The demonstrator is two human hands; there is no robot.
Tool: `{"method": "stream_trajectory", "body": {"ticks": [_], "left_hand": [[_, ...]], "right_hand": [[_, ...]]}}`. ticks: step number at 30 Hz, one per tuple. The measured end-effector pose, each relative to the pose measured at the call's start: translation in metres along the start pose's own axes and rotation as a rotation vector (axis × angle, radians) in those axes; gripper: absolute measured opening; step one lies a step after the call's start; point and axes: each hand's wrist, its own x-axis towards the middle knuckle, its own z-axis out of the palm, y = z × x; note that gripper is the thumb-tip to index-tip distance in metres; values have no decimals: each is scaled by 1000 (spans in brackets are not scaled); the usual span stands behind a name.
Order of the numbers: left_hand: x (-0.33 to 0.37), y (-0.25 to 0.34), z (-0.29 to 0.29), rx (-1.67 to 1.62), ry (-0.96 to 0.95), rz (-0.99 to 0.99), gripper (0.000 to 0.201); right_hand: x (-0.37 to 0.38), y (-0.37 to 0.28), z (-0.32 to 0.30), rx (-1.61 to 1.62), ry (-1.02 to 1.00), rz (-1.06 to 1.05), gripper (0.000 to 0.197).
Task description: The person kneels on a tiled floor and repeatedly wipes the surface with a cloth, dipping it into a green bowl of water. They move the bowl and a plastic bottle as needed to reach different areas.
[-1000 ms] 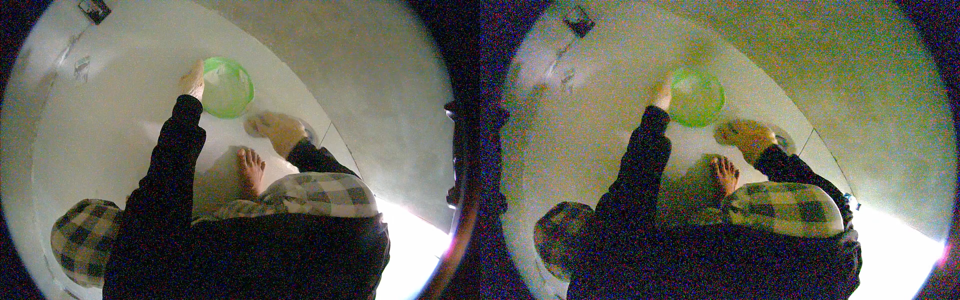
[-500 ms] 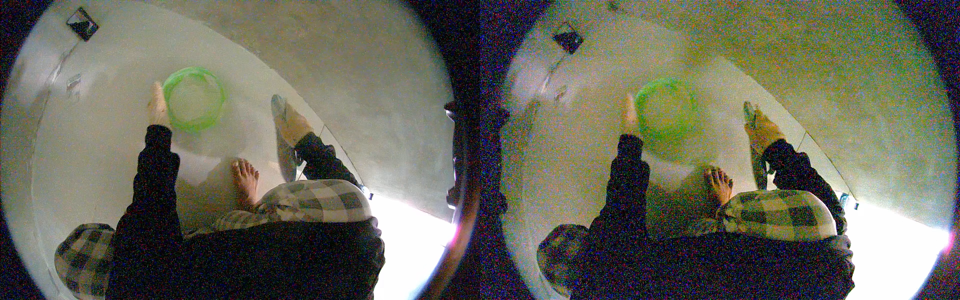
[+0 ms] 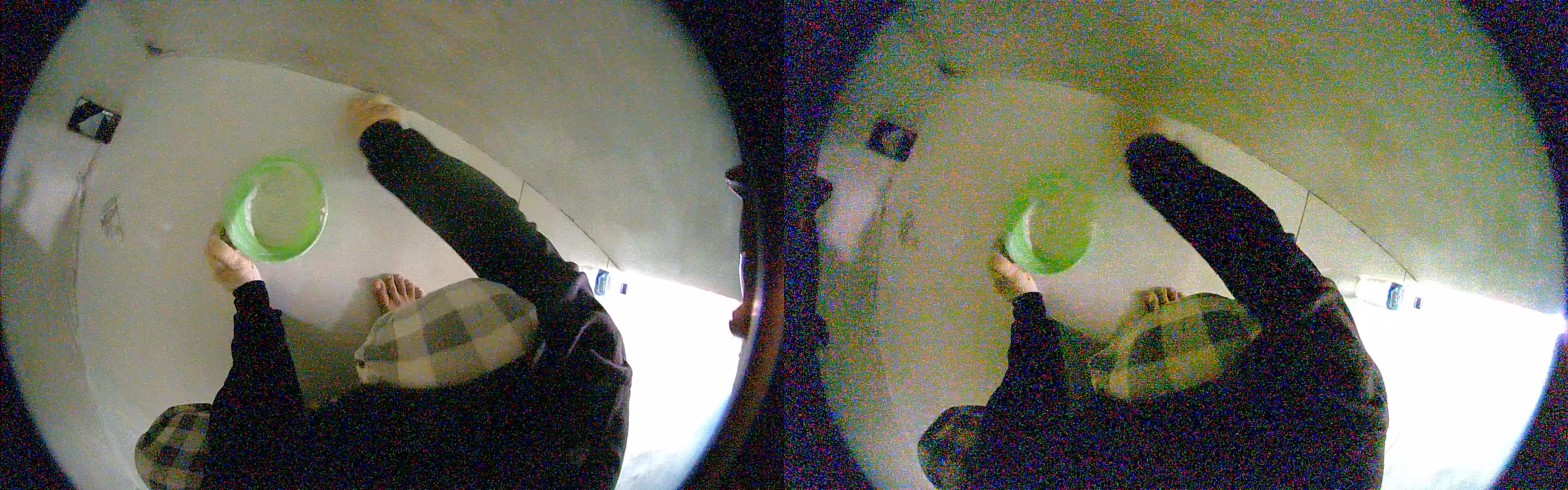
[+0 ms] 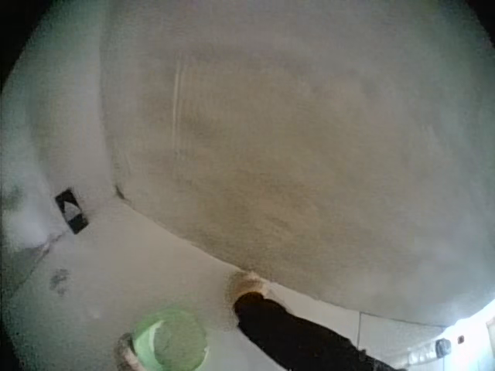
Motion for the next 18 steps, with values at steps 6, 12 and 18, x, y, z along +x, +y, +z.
{"method": "stream_trajectory", "body": {"ticks": [6,12,18], "left_hand": [[-17,18,1,-92,-43,-113,48],[-3,-1,-32,-162,-1,-165,52],[2,-18,-21,-330,-93,-32,55]], "right_hand": [[-60,136,31,19,-80,40,40],[-140,210,20,71,-50,364,44],[-122,144,-7,-85,-54,28,35]]}}
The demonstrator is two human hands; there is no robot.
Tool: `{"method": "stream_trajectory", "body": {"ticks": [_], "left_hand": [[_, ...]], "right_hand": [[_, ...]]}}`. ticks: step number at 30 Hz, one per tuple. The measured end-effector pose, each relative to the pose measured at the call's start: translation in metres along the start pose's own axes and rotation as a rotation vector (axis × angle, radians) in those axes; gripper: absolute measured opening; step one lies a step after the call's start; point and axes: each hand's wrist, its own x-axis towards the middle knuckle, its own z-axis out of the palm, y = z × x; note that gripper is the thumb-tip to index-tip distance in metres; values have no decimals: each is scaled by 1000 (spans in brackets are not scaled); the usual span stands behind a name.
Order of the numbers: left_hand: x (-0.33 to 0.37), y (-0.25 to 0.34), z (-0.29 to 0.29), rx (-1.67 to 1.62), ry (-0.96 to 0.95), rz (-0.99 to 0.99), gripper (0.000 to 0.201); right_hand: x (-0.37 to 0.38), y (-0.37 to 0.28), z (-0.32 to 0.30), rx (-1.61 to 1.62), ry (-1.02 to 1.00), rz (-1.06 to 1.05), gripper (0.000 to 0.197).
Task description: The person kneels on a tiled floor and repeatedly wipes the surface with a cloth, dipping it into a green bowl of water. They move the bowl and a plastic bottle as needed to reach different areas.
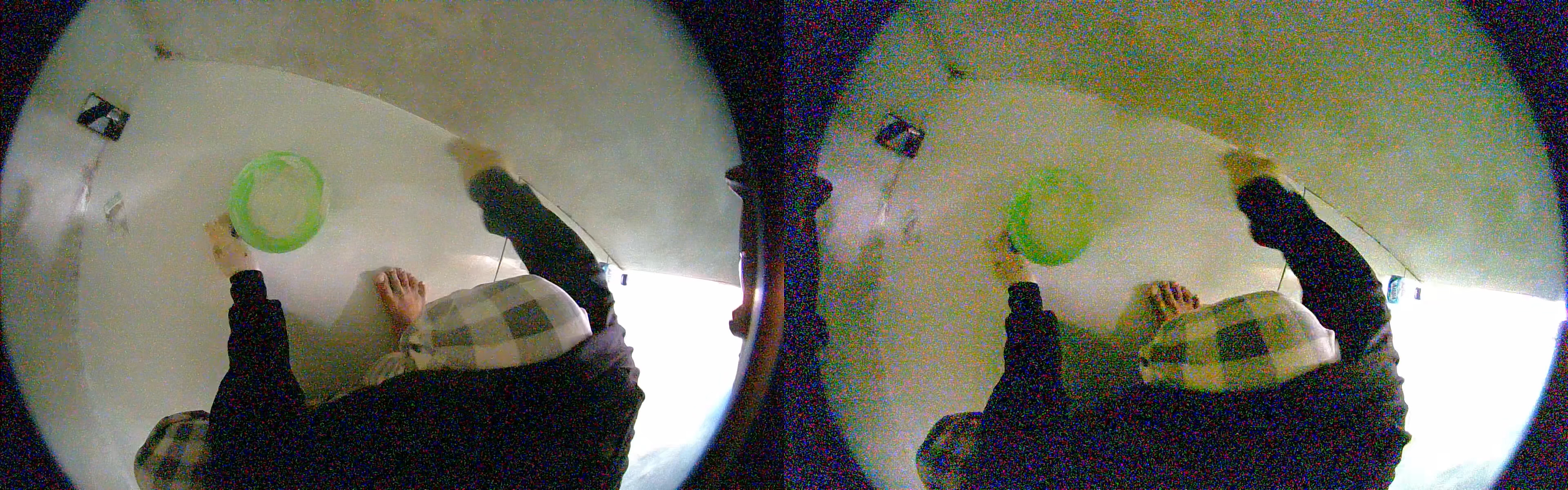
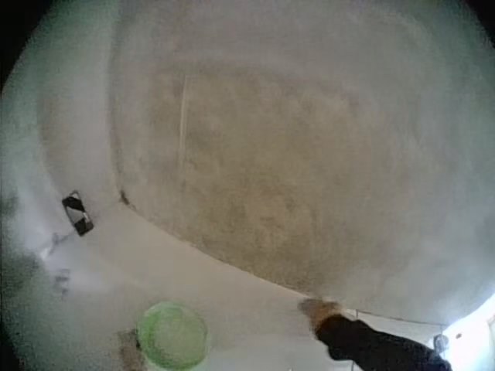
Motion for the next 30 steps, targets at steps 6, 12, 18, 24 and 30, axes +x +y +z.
{"method": "stream_trajectory", "body": {"ticks": [6,12,18,24,30], "left_hand": [[-4,25,28,822,-141,307,50],[-16,59,67,392,-267,351,48],[-19,107,85,-473,-523,-496,54],[-12,90,91,-330,-500,-605,58],[-39,48,74,-214,-488,-308,47]], "right_hand": [[112,-123,7,-374,174,-284,24],[99,16,51,-317,338,-145,31],[-48,87,-15,-252,-375,90,42],[-68,-11,-36,-209,-215,-147,51],[23,-85,-27,-114,224,-447,33]]}}
